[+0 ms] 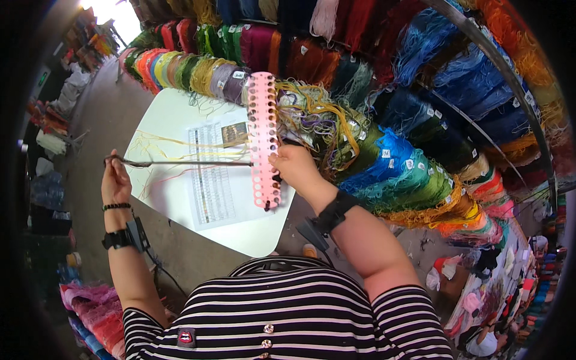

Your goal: The person organizes embroidery supplies by pulling strands of thread from a rack, separating them by hand, and threading them through holes in a pink organizer card. They refer to a printed chart on the table, turning the pages before selecting more thread from the rack and attaching it to the card.

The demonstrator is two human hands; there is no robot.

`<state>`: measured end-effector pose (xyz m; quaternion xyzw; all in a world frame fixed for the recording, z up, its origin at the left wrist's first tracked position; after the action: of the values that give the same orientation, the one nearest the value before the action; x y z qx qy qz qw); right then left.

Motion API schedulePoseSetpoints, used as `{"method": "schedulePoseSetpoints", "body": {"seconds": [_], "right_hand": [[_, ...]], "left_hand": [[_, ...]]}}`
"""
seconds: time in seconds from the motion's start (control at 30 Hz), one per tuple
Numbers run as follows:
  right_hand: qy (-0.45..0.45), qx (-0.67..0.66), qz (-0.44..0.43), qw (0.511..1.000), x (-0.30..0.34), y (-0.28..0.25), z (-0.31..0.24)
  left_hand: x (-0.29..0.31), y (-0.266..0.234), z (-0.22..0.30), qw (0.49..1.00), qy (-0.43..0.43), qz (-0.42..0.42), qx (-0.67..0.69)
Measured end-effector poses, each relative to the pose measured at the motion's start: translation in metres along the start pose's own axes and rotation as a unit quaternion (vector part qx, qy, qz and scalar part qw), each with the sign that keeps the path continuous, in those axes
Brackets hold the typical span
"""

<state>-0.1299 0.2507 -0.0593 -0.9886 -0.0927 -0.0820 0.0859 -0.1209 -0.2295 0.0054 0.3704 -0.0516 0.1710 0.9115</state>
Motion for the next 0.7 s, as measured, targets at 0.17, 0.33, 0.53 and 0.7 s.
{"method": "schedulePoseSetpoints", "body": {"seconds": [0.17,0.33,0.53,0.7], "right_hand": [[-0.063,0.183,0.032,0.981,-0.005,-0.004,-0.005],[-0.057,0.010,0.046,0.997,0.000,-0.007,0.029],[-0.029,0.009,0.056,0.998,0.049,-0.047,0.044],[0.054,0.005,0.102,0.993,0.113,-0.100,0.073]], "left_hand": [[0.011,-0.034,0.010,0.951,0.049,0.206,-0.226],[0.075,-0.040,-0.033,0.885,0.012,0.150,-0.440],[0.137,-0.086,-0.103,0.854,0.068,0.095,-0.508],[0.155,-0.024,-0.121,0.832,0.091,0.048,-0.545]]}}
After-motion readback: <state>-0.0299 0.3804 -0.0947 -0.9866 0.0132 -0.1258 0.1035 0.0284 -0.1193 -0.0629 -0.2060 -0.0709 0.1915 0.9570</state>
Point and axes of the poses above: each hand's wrist, its own x-axis away from the middle knuckle, its own y-axis out of the palm, z = x × y, the point moved 7 cm from there along -x, towards the middle knuckle, and after that the axes turned 5 degrees about -y, right-handed, at the moved point
